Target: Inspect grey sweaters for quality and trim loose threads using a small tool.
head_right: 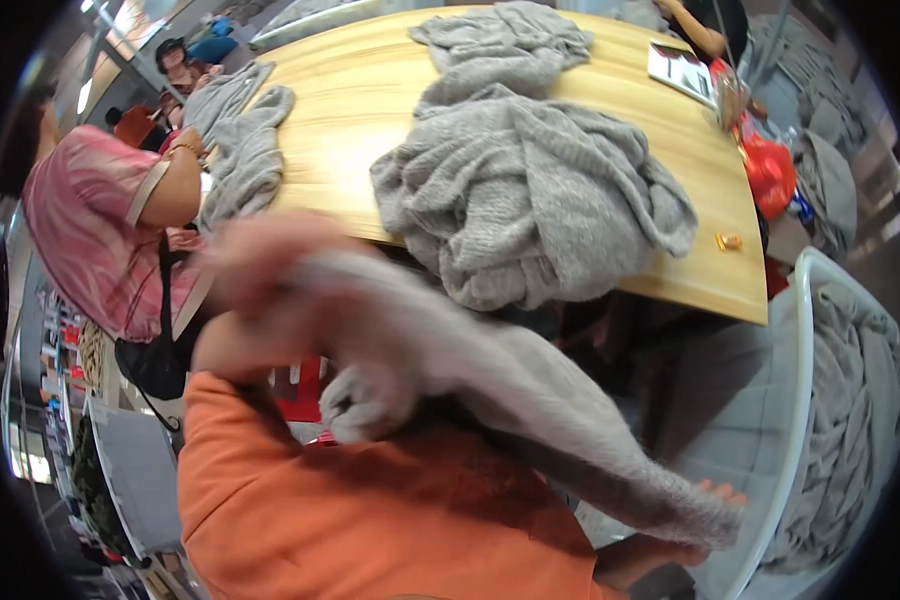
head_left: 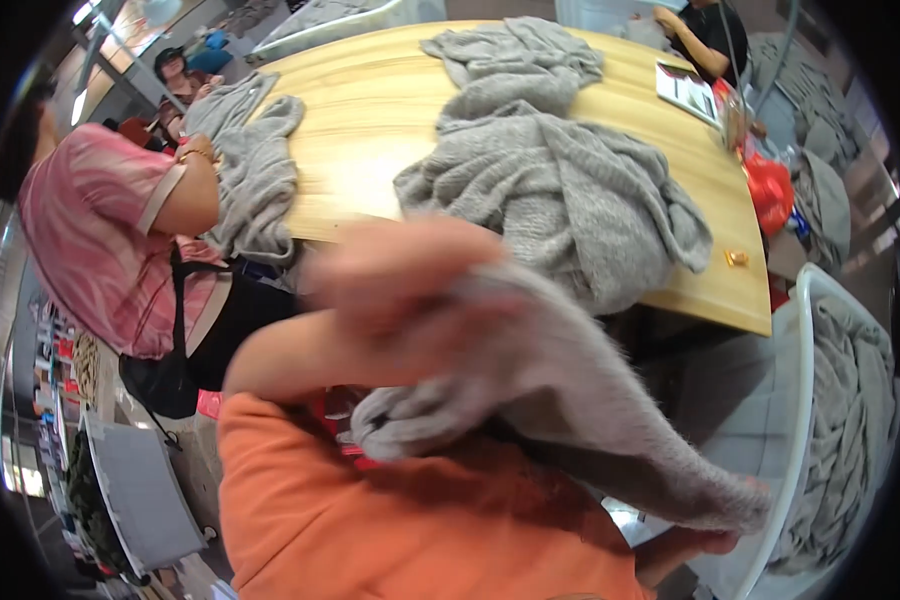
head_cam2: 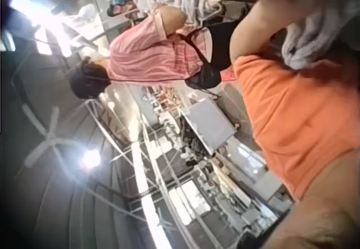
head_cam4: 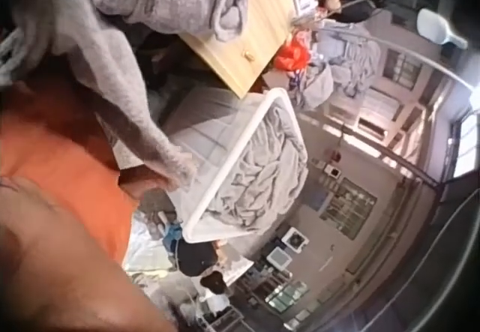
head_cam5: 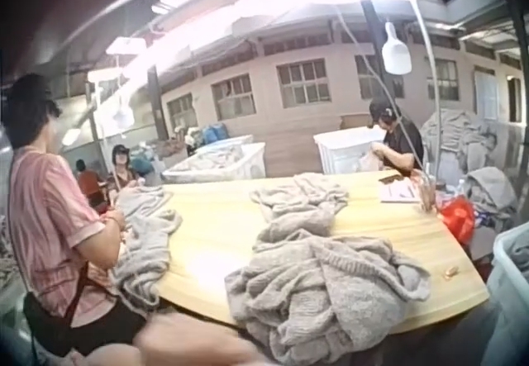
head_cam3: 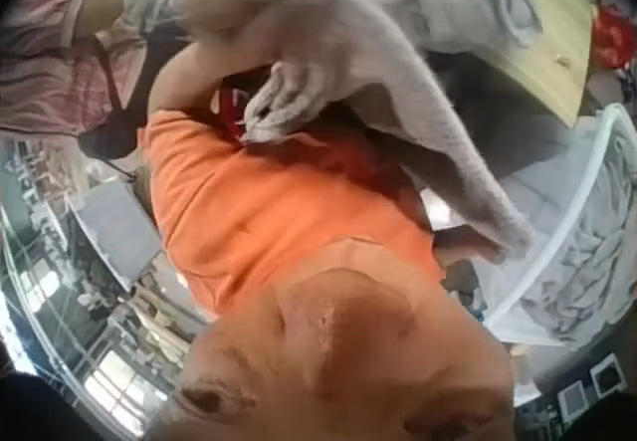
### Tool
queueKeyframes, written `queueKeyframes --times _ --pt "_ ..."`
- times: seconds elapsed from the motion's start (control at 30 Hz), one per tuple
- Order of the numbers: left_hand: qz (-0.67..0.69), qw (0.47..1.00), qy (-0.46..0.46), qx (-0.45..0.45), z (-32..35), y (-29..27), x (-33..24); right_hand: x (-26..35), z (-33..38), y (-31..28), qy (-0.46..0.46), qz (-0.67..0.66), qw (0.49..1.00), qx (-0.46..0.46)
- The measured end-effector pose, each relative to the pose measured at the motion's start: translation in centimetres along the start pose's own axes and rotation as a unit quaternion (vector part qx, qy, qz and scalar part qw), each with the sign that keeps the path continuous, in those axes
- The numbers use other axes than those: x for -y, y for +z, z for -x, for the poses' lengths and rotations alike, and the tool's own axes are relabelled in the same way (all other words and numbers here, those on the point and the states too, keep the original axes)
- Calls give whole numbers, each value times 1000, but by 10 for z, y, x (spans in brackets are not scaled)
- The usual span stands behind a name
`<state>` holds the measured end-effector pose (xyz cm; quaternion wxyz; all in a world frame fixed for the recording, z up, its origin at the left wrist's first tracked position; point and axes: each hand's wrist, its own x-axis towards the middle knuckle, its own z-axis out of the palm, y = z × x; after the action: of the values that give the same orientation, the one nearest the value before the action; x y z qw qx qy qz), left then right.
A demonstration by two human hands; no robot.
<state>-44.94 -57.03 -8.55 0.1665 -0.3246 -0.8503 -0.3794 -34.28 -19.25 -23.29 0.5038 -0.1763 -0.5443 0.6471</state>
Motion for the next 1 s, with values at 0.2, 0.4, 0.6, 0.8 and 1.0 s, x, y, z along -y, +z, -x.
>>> queueKeyframes --times 0.2,0.4,0.6,0.8,1.0 --pt "250 952 -88 153 35 165 9 -48 41 -5 265 -76 882 382" --pt "241 949 -124 164 64 222 20 -82 112 49 359 -10 861 359" --pt "371 863 -297 172 76 233 44 -82 117 59 165 146 872 436" --pt "391 846 -305 194 82 231 49 -89 115 63 125 203 878 415" --pt "389 839 -360 125 94 244 69 -80 120 63 195 132 831 505"
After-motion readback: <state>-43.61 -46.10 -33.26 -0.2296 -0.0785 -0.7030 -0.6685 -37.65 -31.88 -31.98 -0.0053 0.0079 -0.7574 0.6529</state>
